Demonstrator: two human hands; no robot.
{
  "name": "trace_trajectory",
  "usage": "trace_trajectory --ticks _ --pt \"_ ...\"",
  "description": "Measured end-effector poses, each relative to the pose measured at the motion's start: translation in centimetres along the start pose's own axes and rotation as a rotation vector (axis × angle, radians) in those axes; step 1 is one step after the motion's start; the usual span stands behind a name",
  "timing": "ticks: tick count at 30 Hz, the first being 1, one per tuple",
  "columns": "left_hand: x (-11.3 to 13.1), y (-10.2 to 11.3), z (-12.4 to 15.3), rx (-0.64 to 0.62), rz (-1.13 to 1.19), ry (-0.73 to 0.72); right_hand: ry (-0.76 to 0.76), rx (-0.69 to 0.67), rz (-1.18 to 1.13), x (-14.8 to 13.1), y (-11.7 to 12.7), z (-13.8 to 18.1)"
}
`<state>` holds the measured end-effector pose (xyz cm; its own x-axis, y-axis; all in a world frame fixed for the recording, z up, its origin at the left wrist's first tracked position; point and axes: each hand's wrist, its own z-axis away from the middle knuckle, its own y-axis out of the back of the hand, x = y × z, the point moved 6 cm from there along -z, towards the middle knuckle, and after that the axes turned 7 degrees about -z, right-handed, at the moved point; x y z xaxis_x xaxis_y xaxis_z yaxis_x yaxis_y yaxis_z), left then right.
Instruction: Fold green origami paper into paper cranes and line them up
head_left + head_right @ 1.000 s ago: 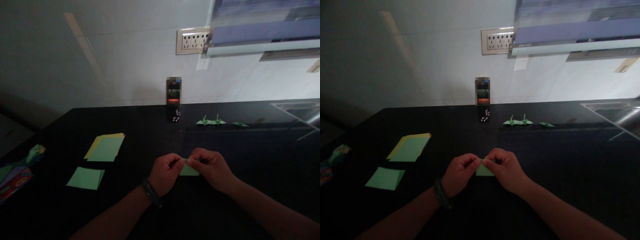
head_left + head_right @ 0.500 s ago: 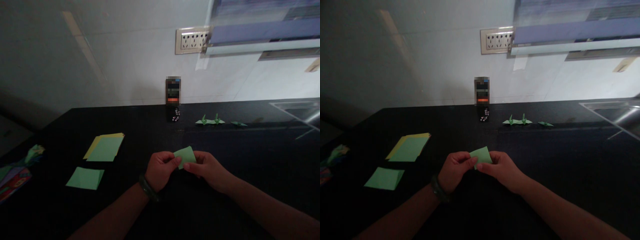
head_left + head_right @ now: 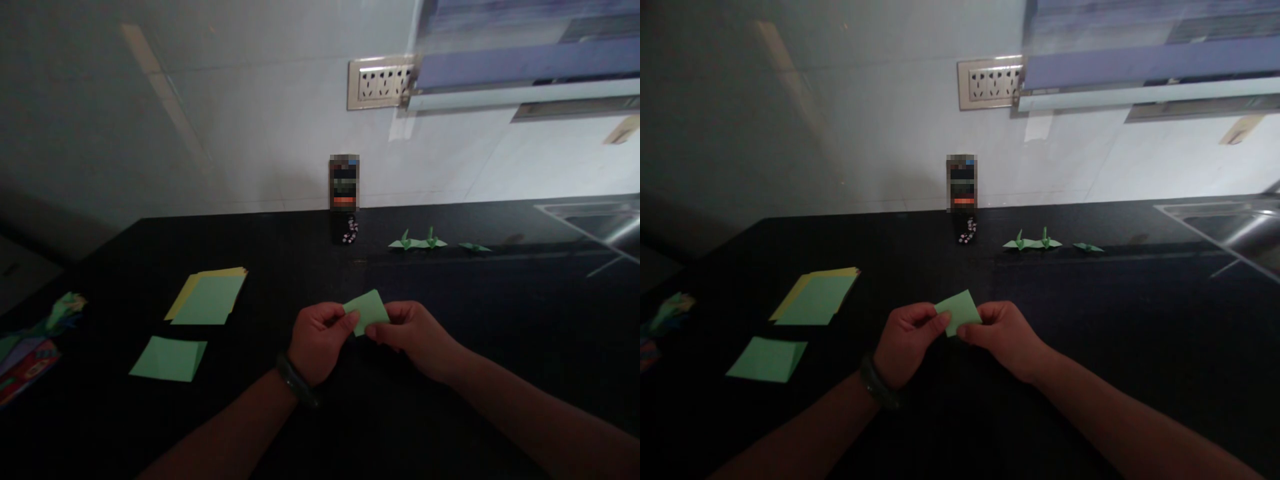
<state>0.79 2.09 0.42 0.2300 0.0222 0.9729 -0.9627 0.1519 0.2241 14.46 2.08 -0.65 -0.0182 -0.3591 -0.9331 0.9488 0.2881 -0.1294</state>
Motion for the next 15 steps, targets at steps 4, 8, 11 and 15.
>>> trace_trajectory --ticks 4,8,11,15 --pt "-0.01 0.32 -0.18 0.036 -0.037 -0.007 0.028 -0.017 0.007 -0.02 0.20 -0.14" --pt "-0.19 0.40 -0.34 0.046 -0.049 0.004 0.053 -0.043 0.025 -0.10 0.42 -0.25" --pt "-0.23 0.52 -0.44 0.050 -0.070 0.009 0.042 -0.064 0.024 0.05 0.58 -0.48" --pt "-0.21 0.67 -0.61 0.044 -0.077 0.035 0.046 -0.075 -0.010 0.24 0.82 -0.88"
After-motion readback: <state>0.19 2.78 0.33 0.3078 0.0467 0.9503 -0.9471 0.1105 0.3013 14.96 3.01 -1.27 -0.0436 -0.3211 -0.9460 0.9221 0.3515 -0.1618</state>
